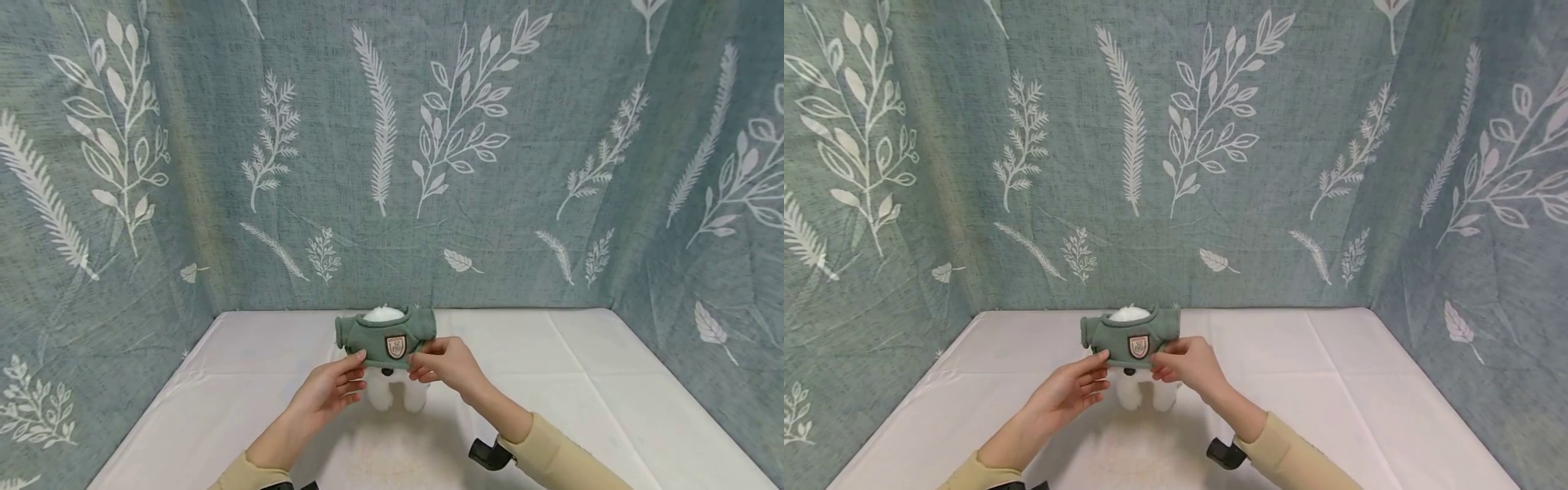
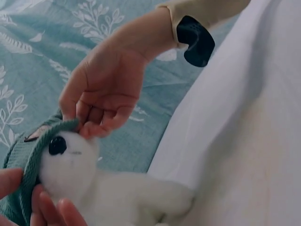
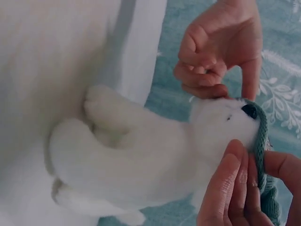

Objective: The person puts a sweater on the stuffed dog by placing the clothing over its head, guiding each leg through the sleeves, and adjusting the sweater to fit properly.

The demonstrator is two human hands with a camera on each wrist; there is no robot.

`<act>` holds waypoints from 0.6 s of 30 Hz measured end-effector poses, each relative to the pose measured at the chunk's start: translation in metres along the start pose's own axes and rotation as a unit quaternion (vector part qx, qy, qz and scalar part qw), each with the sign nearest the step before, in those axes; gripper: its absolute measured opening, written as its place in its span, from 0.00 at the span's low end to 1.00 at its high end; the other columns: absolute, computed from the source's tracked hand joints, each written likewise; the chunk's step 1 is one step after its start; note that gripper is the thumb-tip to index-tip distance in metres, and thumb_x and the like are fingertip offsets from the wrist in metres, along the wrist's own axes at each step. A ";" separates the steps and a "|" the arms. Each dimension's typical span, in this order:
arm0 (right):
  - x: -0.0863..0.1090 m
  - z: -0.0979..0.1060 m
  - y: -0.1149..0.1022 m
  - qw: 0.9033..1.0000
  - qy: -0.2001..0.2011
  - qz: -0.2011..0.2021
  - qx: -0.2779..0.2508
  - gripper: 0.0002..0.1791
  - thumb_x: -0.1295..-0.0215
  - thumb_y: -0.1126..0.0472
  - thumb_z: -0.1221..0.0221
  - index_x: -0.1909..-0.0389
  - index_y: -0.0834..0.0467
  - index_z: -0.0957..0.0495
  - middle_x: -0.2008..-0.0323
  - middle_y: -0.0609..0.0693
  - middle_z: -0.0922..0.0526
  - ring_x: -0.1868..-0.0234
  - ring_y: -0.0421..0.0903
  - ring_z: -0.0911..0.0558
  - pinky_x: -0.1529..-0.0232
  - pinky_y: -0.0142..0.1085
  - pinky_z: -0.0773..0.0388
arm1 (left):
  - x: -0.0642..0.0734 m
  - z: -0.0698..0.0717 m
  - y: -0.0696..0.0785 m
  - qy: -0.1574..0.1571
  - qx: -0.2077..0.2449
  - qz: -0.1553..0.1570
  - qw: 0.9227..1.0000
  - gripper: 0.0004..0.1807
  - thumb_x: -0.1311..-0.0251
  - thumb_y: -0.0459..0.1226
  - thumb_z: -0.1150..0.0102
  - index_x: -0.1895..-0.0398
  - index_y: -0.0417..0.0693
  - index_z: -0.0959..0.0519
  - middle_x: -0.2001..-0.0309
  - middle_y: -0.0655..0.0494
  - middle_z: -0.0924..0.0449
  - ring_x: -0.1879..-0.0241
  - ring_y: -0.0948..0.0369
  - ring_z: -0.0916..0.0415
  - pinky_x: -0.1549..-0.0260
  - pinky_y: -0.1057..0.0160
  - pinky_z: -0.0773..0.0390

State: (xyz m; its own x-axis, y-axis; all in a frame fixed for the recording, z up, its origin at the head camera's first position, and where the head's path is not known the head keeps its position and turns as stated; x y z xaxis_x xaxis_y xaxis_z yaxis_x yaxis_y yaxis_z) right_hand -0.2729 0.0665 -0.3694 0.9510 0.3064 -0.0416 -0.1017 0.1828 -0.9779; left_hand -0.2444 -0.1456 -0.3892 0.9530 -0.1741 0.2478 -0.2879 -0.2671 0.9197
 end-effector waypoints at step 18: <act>0.001 0.002 0.012 0.998 -0.028 0.058 0.011 0.11 0.43 0.62 0.37 0.68 0.69 0.20 0.71 0.56 0.14 0.68 0.45 0.14 0.58 0.49 0.18 | -0.006 -0.004 -0.006 0.063 0.043 -0.090 0.993 0.12 0.41 0.28 0.46 0.81 0.48 0.25 0.73 0.59 0.26 0.66 0.65 0.24 0.47 0.59 0.27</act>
State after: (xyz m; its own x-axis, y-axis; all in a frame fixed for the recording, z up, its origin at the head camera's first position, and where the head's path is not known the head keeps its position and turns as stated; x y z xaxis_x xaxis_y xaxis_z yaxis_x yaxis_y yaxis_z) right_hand -0.2734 0.0706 -0.3812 0.9146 0.3781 -0.1430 -0.2176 0.1623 -0.9625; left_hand -0.2482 -0.1391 -0.3954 0.9925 0.0031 0.1223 -0.1128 -0.3636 0.9247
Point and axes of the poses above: each hand's wrist, its own x-axis away from the middle knuckle, its own z-axis out of the back of the hand, y = z × x, the point moved 3 cm from there along -x, towards the middle knuckle
